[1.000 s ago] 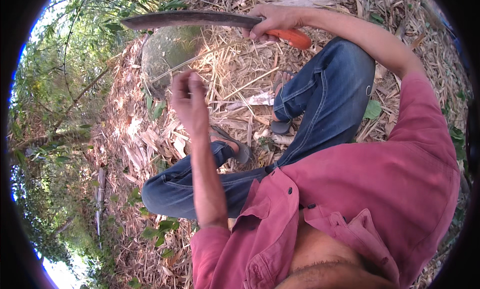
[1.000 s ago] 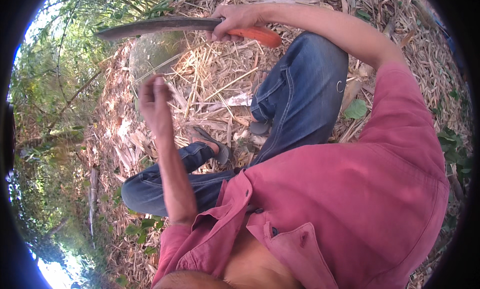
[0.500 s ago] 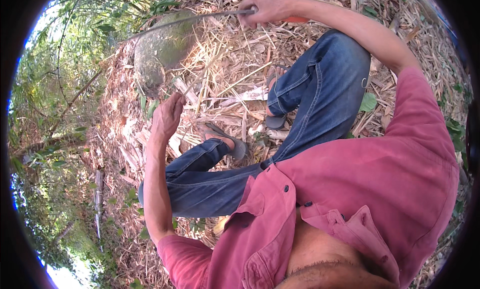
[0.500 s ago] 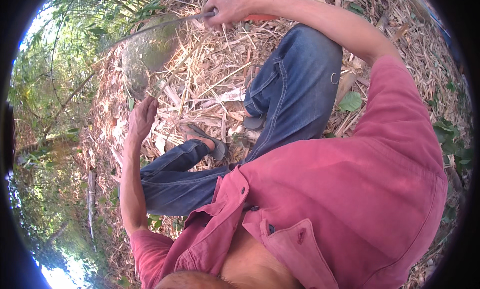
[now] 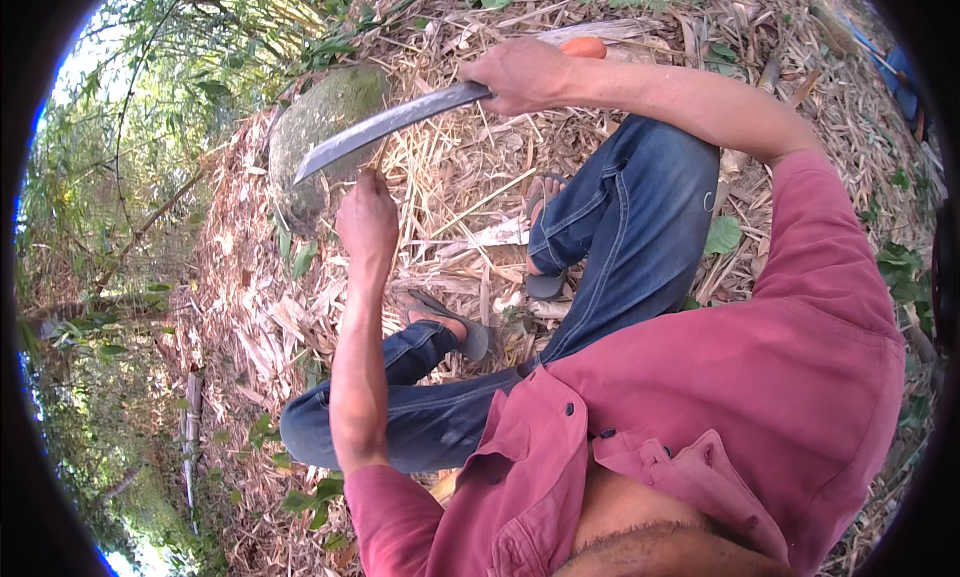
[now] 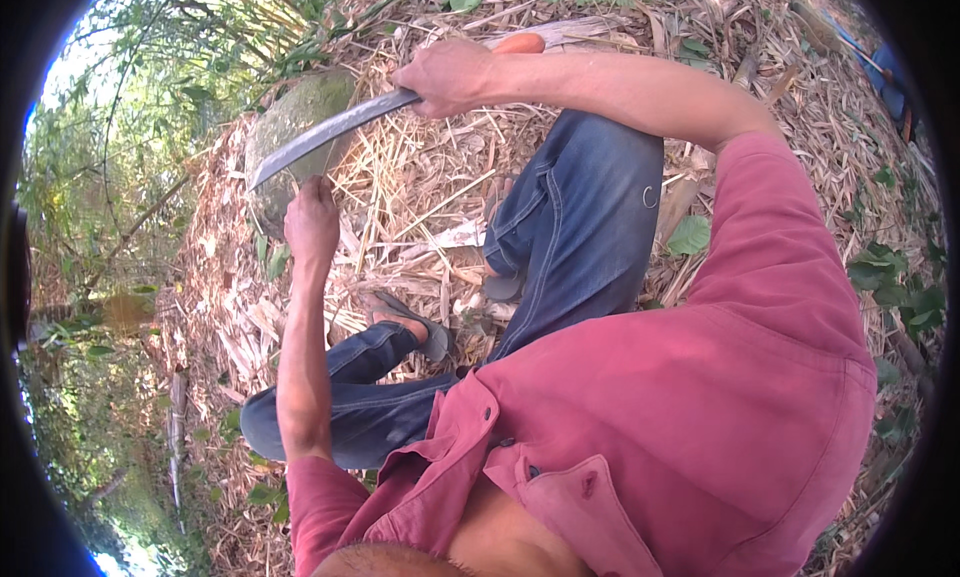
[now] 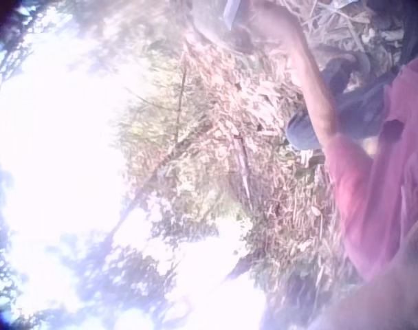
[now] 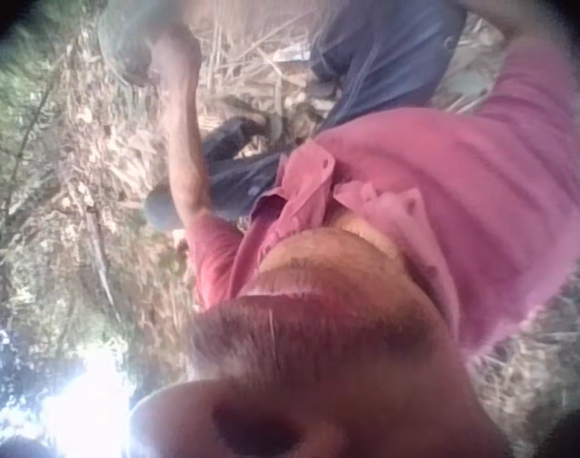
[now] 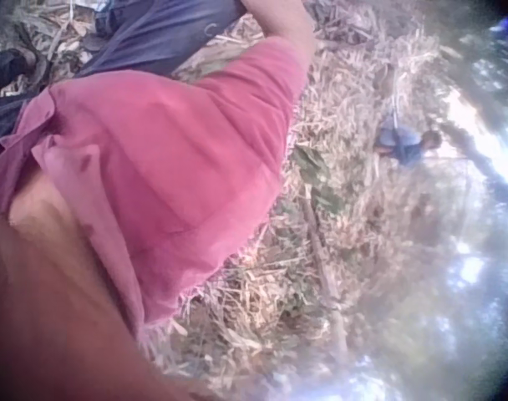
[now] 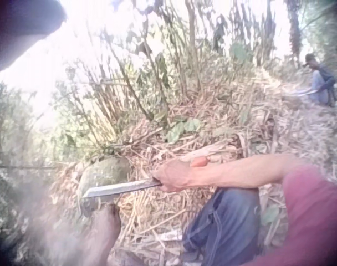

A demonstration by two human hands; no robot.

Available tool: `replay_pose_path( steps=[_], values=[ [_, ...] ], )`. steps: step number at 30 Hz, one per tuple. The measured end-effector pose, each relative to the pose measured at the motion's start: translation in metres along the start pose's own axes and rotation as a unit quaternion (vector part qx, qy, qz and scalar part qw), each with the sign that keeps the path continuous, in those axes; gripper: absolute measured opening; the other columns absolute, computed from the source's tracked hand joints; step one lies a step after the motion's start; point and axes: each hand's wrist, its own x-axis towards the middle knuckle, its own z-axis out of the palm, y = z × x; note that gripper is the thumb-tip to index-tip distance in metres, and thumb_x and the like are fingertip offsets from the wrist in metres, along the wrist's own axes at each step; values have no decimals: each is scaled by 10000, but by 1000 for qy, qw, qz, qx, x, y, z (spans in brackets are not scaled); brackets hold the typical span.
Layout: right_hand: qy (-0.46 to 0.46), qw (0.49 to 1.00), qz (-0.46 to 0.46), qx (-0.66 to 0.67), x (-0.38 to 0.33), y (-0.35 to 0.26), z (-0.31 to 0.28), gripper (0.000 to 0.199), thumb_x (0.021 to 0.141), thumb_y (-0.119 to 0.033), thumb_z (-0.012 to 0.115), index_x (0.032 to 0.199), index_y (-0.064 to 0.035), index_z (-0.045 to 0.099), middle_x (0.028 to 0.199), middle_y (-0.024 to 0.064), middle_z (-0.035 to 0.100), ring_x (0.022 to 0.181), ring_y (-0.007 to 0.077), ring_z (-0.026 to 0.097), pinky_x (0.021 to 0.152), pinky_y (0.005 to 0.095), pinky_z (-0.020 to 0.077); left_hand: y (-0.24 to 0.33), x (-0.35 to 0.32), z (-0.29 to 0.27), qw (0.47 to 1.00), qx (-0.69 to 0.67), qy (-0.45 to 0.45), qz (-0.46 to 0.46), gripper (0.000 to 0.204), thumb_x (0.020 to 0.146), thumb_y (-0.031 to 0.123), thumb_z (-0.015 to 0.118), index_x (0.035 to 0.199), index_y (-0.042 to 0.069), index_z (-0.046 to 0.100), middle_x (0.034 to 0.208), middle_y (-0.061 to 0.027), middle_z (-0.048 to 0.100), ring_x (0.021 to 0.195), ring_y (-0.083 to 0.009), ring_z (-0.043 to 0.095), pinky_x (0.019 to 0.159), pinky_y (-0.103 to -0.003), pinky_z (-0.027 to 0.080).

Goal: The person sits on the ground in a wooded area and uses a machete to cut a thin bamboo stick. They hold the stick with one hand and repeatedly strike it with the machete to sever it into smaller pieces.

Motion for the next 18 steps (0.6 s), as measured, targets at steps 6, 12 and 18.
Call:
replay_pose_path(
  steps=[6, 12, 18],
  values=[
    [23, 997, -2, 67, -2, 16, 7, 147, 764, -205, 596, 822, -70, 591, 645, 133, 600, 625, 319, 623, 596, 459, 482, 39, 1, -10, 998, 41, 57, 6, 191, 950, 181, 452, 916, 34, 569, 769, -185, 650, 688, -360, 646, 589, -466, 480],
    [13, 996, 73, 50, -4, 32, 5, 154, 770, -211, 584, 836, -73, 598, 642, 123, 609, 613, 308, 621, 603, 455, 485, 43, -16, -11, 994, -5, 107, 14, 207, 957, 194, 457, 868, 26, 538, 719, -187, 624, 666, -376, 623, 559, -464, 456],
    [15, 996, 52, 67, -2, 26, 1, 126, 767, -203, 580, 794, -80, 591, 609, 110, 585, 572, 295, 600, 582, 460, 471, 41, -14, -10, 992, -42, 117, 4, 222, 969, 219, 450, 947, 42, 582, 756, -205, 633, 705, -394, 620, 602, -469, 450]
  ],
)
